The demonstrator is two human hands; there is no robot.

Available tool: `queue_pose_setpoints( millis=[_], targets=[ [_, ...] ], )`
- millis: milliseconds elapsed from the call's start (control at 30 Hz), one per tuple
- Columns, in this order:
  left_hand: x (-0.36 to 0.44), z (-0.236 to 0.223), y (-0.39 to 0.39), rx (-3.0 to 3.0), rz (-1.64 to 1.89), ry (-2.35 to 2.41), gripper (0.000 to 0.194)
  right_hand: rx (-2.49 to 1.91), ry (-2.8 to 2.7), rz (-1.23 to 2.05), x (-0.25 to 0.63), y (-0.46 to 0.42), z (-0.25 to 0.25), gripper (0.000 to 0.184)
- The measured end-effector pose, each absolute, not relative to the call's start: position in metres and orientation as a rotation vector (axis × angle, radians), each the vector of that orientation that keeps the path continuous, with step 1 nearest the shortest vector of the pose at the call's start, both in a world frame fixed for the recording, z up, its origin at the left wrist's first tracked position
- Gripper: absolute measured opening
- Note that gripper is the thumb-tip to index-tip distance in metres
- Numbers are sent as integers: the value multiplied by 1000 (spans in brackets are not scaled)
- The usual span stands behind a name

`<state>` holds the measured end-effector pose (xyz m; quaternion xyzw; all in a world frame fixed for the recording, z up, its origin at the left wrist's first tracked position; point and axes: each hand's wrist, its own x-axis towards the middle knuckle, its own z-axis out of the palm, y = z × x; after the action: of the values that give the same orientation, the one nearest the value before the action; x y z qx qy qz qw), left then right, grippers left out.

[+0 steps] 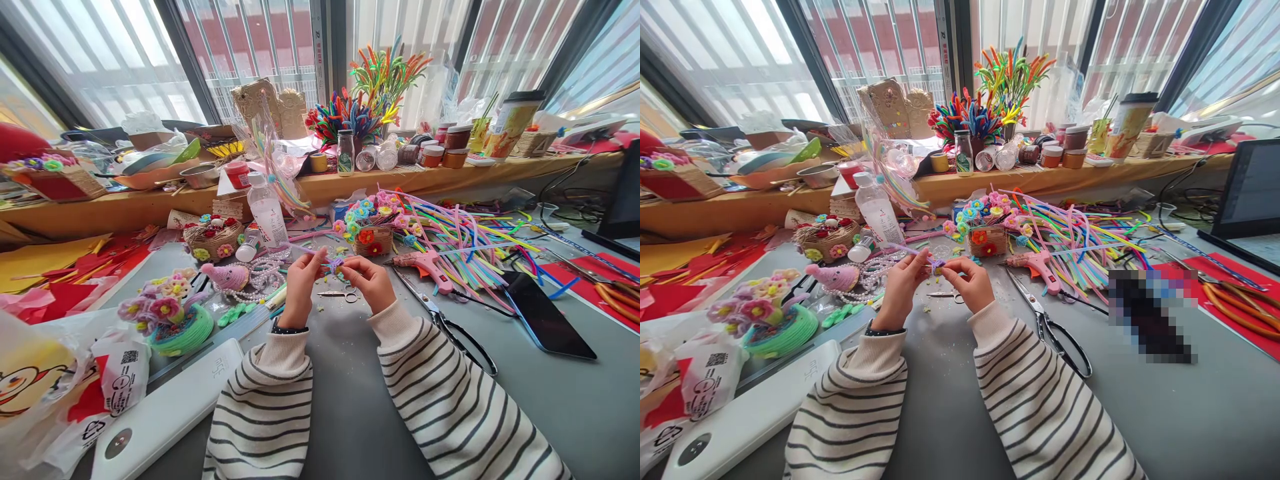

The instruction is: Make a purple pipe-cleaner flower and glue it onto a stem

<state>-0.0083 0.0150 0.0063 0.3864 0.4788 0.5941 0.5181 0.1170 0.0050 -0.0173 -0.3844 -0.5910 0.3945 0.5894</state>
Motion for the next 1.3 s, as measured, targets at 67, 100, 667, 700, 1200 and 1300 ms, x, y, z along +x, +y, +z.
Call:
queue_pose_setpoints(
  millis=[67,100,667,700,1200,1300],
  targets=[
    [-8,5,15,878,1296,986,24,-903,-1367,902,117,5,-18,16],
    [-8,5,15,851,1257,907,22,-903,-1363,899,117,6,-18,17],
    [-6,3,16,673,1281,799,12,-1018,-1411,439,119,1,-14,14],
    [-6,2,16,680,1283,798,12,-1018,-1418,418,119,1,-14,14],
    [-5,1,15,753,1303,816,14,-1071,-1531,152,118,2,-16,13],
    [-5,1,15,762,1303,813,15,-1068,-1523,185,118,2,-16,13]
  ],
)
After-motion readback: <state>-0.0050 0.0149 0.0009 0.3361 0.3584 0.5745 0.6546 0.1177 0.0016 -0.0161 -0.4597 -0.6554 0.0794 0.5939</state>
